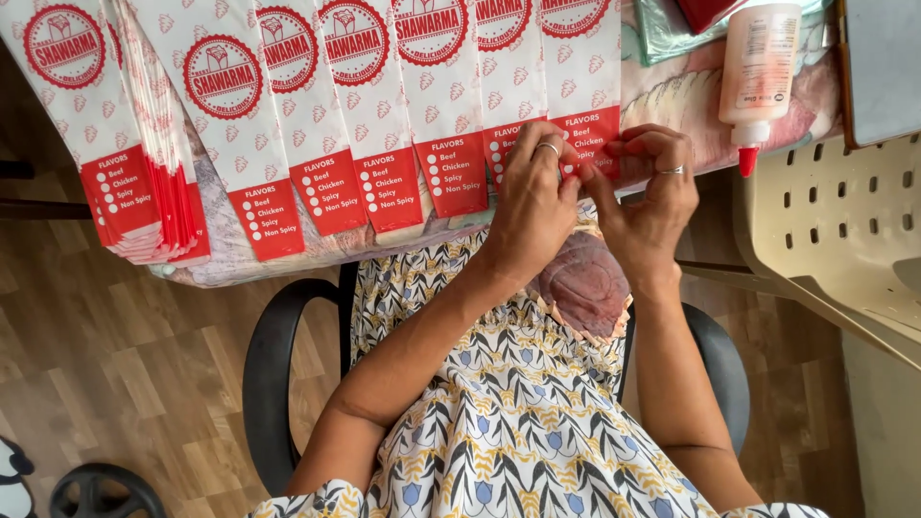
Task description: The person organizes a stack of paper packaging sleeves on a table, spreads them out into a line, and applies glue to each one from a small bottle.
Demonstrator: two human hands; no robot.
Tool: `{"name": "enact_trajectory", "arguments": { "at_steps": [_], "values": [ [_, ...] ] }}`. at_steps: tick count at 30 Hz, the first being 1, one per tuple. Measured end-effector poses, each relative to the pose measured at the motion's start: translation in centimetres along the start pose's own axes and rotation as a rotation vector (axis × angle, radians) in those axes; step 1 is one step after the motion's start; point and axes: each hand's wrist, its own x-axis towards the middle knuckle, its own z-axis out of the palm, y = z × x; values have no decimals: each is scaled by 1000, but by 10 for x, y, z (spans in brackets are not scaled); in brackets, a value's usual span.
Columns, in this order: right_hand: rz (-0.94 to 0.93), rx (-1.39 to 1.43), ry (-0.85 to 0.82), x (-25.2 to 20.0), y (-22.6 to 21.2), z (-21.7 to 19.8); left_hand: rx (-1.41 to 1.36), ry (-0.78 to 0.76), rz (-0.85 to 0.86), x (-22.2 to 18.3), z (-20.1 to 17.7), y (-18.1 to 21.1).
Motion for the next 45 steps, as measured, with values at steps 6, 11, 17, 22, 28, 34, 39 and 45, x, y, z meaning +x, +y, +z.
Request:
{"name": "enact_trajectory", "arguments": {
  "at_steps": [6,11,17,22,28,34,39,45],
  "values": [
    [77,159,45,-6,6,1,-33,-66,-46,3,-16,11],
    [64,147,59,-5,4,3,106,-66,-34,7,-6,15],
    [95,199,53,-5,6,1,92,-110,-1,9,-17,16],
    [126,196,13,-3,4,2,-3,-130,-14,4,-17,12],
    [82,104,29,-4,3,4,82,-86,2,-6,-2,10],
    [18,134,47,-4,-6,-3,93,67,283,-33,-17,11],
    [-155,56,-171,-2,-31,5,198,58,218,-45,-62,3],
    [-163,102,-258,-5,-26,15,65,-2,90,-49,-70,-10]
  ]
}}
